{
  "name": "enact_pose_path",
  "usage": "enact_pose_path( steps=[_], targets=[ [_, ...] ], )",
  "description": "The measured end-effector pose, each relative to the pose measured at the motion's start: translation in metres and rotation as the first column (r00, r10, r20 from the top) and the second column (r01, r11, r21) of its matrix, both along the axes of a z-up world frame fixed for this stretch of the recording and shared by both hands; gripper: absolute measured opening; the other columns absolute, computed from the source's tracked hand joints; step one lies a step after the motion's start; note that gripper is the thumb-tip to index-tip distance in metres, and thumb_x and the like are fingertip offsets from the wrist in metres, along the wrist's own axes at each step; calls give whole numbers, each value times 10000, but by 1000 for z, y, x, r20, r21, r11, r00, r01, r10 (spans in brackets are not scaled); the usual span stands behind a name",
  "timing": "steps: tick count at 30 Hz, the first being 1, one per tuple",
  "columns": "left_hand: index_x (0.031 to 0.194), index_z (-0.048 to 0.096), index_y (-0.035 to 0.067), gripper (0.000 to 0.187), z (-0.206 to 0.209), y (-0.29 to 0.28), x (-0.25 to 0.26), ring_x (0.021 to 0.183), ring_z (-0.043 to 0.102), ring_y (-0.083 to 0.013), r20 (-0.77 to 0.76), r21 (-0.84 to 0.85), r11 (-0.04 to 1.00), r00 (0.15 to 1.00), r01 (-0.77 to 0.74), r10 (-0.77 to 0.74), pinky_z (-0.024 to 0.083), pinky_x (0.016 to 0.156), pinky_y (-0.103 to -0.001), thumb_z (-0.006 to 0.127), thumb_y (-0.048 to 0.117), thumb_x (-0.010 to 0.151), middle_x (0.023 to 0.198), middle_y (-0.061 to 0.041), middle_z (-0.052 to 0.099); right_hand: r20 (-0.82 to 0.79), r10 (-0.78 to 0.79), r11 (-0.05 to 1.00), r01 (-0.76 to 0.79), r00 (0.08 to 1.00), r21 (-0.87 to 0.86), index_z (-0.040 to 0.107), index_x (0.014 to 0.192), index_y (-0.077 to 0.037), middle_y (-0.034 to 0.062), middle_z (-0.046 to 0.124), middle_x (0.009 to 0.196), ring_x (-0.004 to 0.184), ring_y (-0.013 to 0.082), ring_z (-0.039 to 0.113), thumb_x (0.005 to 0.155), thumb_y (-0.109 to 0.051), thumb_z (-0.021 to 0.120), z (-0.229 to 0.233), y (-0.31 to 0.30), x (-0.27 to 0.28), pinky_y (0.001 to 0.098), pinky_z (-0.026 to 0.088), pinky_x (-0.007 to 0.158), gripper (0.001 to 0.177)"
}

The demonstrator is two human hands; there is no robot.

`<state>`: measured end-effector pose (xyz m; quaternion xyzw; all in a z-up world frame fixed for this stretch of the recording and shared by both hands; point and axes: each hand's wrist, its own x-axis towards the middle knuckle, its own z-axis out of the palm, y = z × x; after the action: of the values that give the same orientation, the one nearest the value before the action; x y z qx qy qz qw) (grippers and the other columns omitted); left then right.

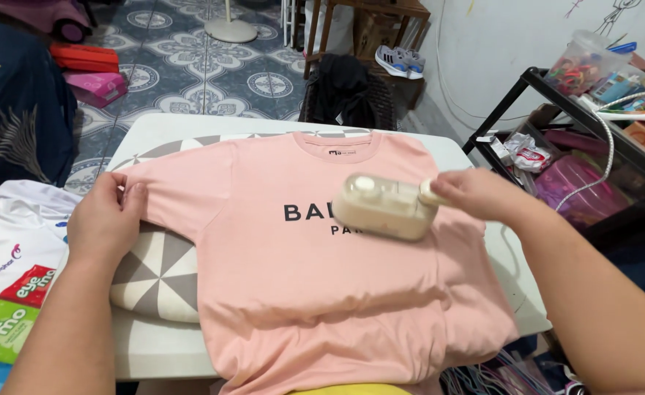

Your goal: Ironing a pink t-shirt on a small portable ironing board.

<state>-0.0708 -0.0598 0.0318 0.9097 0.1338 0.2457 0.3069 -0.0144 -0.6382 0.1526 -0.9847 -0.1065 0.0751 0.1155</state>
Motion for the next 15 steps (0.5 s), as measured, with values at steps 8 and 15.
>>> enact_pose_path(
  steps=[8,15],
  targets=[
    [1192,631,43,393,-15,10,17,919,669,-411,-35,64,998,999,21,-19,497,787,-514,603,403,1037,1003,-200,721,-94,15,999,-18,996,-40,751,1009,-140,85,772,842,791,237,711,931,-614,492,6,3,-63,379,552,782,546],
    [1061,596,81,206,41,-7,34,971,673,-223,461,-813,317,872,488,-163,573,859,-425,513,267,1031,1032,-61,659,-72,-134,968,146,988,205,740,1168,-132,45,733,830,723,170,636,986,-529,448,9,-12,-55,368,533,673,525]
  ],
)
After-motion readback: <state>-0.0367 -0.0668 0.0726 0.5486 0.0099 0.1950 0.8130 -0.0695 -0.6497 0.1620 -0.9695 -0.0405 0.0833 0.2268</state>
